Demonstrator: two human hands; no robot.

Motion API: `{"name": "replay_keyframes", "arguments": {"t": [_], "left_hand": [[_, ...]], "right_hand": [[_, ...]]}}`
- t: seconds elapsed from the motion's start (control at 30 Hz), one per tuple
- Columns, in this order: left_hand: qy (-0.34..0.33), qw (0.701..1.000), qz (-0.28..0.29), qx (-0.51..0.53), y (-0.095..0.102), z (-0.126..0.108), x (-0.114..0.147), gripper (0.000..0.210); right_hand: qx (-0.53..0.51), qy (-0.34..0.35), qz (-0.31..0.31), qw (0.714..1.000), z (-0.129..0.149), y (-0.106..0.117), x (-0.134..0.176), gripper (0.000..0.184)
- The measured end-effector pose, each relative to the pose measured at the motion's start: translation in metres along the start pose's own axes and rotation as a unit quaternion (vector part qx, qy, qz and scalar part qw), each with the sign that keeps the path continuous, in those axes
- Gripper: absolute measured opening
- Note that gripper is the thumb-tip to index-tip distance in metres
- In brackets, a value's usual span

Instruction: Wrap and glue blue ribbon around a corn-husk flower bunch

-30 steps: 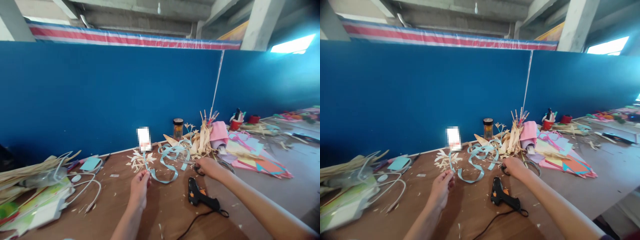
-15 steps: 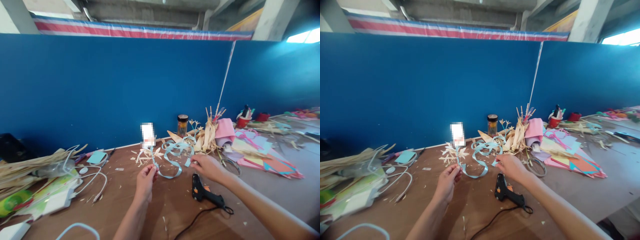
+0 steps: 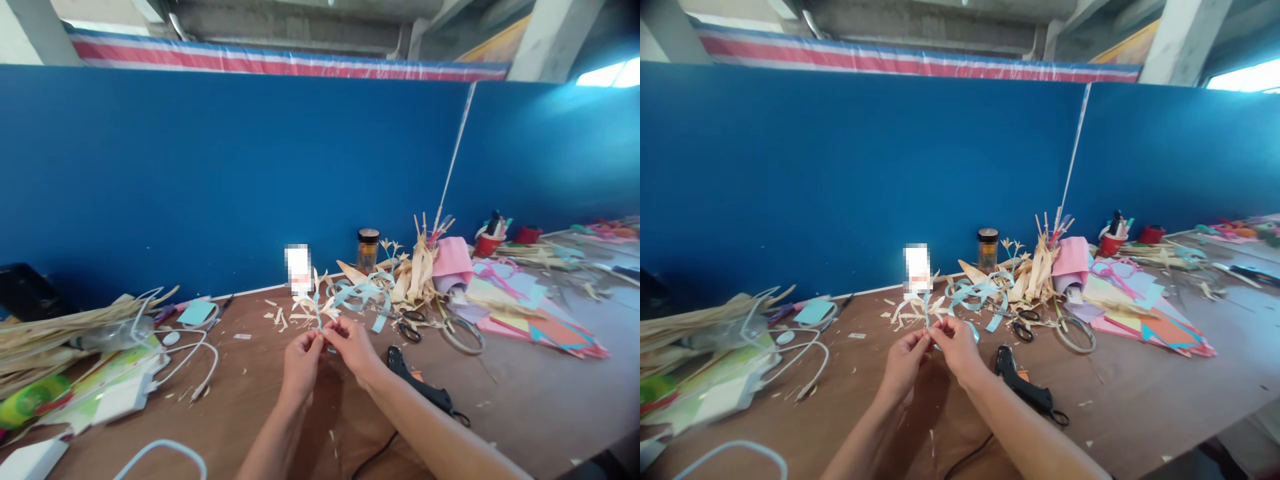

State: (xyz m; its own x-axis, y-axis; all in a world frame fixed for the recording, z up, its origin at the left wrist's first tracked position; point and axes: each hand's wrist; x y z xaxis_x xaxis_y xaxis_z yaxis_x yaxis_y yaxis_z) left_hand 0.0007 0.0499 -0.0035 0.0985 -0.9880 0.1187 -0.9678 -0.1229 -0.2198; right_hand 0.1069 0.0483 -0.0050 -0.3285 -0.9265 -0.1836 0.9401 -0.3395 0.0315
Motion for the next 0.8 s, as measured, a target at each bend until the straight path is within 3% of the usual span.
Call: {"name": "replay_keyframes", "arguments": {"t": [0.23,0.4,0.63,0.8], "left_hand": [[-0.032,0.999,-0.012,-0.018,-0.004,0.006,0.003,0.025],[-0.029,0.999,-0.009,-0.012,-0.004,0.010,0.003,0.028],[-0.014,1.000,-0.018,0.005,-0.002,0.007,0.002,0.025],[0.018,0.999,-0.033,0.024,0.000,0.002,0.001,0.023]], "right_hand": [[0.108,0.051,-0.065,0.991,0.002,0.000,0.011,0.018],[0.093,0.026,-0.066,0.993,-0.002,-0.002,0.015,0.021],[0.132,0.098,-0.082,0.983,0.003,-0.006,0.020,0.019],[0.108,0.103,-0.073,0.986,0.004,-0.007,0.021,0.019]]}}
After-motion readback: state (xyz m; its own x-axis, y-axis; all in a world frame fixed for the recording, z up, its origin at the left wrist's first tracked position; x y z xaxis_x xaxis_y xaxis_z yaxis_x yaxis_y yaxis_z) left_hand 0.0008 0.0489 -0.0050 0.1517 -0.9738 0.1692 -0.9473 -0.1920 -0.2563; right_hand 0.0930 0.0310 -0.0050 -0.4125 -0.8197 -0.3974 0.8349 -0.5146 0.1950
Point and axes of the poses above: each hand's wrist, its own x-axis away from the middle knuckle, its own y-axis out of the back of the hand, z = x × y, and after that the axes turned 11 degrees about -z, right-handed
